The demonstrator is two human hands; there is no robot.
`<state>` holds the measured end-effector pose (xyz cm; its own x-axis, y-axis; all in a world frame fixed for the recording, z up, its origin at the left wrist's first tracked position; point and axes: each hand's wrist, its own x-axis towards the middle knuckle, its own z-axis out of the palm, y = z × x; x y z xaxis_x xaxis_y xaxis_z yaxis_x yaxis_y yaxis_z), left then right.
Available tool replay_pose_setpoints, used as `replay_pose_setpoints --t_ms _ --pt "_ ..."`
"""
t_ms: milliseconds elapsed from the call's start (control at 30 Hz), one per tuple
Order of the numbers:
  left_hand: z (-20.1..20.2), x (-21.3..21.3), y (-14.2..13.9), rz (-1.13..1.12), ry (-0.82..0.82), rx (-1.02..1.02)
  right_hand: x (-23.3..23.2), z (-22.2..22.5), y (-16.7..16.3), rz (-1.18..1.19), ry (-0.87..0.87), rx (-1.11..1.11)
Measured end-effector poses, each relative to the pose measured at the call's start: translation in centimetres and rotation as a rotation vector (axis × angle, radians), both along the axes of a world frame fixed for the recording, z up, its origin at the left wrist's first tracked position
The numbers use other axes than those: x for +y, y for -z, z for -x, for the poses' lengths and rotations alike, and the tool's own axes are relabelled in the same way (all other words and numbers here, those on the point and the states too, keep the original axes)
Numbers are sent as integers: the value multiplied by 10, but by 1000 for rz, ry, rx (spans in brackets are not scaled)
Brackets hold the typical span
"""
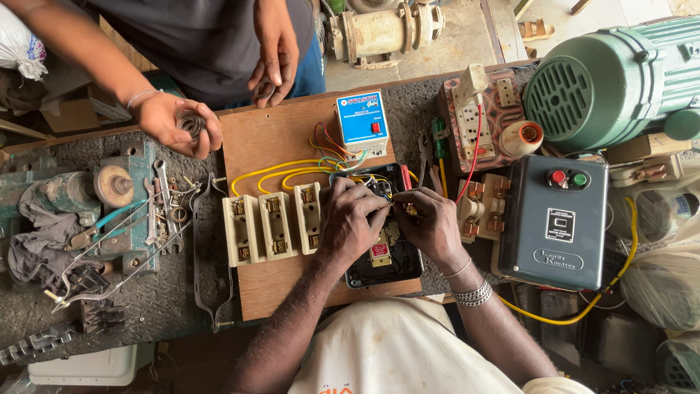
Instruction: The person uses a screwdriver and pliers to connect and tighten wires inside an open electrical box. They strip wire ends, insert them into terminals, and secure them with screws while occasionally adjusting the box and nearby components.
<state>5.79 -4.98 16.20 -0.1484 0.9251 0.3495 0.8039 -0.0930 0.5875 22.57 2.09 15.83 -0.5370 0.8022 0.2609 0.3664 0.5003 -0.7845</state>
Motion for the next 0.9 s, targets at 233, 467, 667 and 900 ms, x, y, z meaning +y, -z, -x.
replay_pose_setpoints --t_ms 233,467,667,900 --pt "-3 -5 2 -20 -43 36 -1 1 4 122 56 -23" --pt "-7 -7 8 -16 -32 43 0 3 14 190 155 -65" --pt "-10 -8 7 -15 -42 60 -1 5 20 151 160 -22" --pt "-13 -4 14 9 -53 52 1 5 26 218 163 -71"
